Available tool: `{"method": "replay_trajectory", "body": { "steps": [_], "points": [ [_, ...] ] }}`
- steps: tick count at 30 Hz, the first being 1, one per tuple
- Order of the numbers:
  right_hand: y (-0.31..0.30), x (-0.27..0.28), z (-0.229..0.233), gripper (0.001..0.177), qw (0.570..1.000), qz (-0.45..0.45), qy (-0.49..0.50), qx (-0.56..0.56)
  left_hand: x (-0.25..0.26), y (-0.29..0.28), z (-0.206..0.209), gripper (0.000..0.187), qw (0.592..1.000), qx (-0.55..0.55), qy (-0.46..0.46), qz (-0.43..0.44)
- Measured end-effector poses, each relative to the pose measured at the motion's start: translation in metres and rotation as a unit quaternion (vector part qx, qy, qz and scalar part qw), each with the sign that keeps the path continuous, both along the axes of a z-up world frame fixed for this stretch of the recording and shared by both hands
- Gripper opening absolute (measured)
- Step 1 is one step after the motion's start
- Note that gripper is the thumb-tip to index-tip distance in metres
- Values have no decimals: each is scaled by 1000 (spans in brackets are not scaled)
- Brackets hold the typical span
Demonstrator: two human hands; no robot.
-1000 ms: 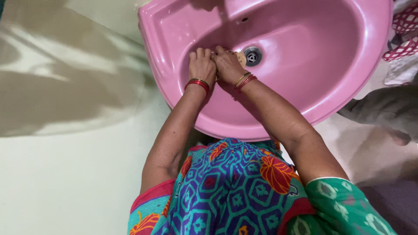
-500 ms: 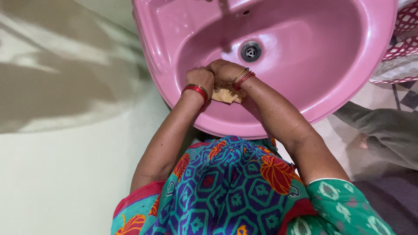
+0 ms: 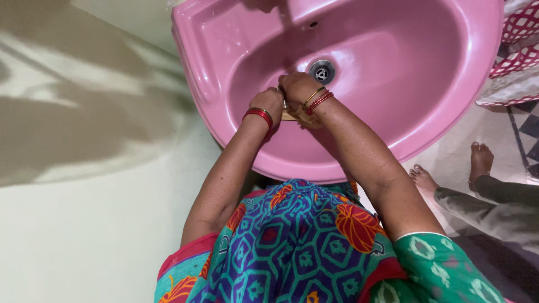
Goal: The person wipes the interior and rim of a pink bathroom sink using a patterned cloth. They repeatedly wet the cloth under the faucet and continue wiping the basin and surrounding surfaces.
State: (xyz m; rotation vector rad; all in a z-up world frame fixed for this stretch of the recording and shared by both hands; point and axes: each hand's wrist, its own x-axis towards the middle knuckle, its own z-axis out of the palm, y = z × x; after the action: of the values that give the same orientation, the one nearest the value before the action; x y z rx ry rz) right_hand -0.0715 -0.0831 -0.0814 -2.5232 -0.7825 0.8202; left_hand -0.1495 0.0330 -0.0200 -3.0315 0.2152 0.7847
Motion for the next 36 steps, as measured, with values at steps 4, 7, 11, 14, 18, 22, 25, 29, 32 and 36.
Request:
{"method": "replay_trajectory", "body": {
  "steps": [4,7,11,14,18,22,25,29,32,36],
  "points": [
    [-22,19,21,29,990,-11,-45,-131,-7,-11,16,42,993,-89,21,69],
    [-82,43,43,51,971,-170,-71,-150,-1,-14,16,52,994,-99,-22,45],
    [-136,61,51,99,949,-233,-49,-207,10,-8,5,58,990,-95,-99,12],
    [-119,56,29,108,946,-241,-52,-213,13,-7,-7,57,989,-102,-107,18],
    [-64,37,4,80,970,-222,-74,-69,15,-4,-10,69,975,-130,-181,15],
    [-29,23,-11,69,986,-106,-127,-8,16,-2,-10,67,971,-138,-196,25],
    [-38,29,-10,63,984,-142,-94,-50,15,-1,-11,66,970,-135,-199,23],
    [-95,49,7,71,952,-233,-157,-119,14,1,-11,46,980,-108,-166,30],
    [-111,47,14,61,929,-325,-178,-15,16,3,-14,44,972,-112,-209,3],
    [-71,25,5,76,967,-224,-57,-107,21,4,-20,40,977,-99,-189,7]
  ]
}}
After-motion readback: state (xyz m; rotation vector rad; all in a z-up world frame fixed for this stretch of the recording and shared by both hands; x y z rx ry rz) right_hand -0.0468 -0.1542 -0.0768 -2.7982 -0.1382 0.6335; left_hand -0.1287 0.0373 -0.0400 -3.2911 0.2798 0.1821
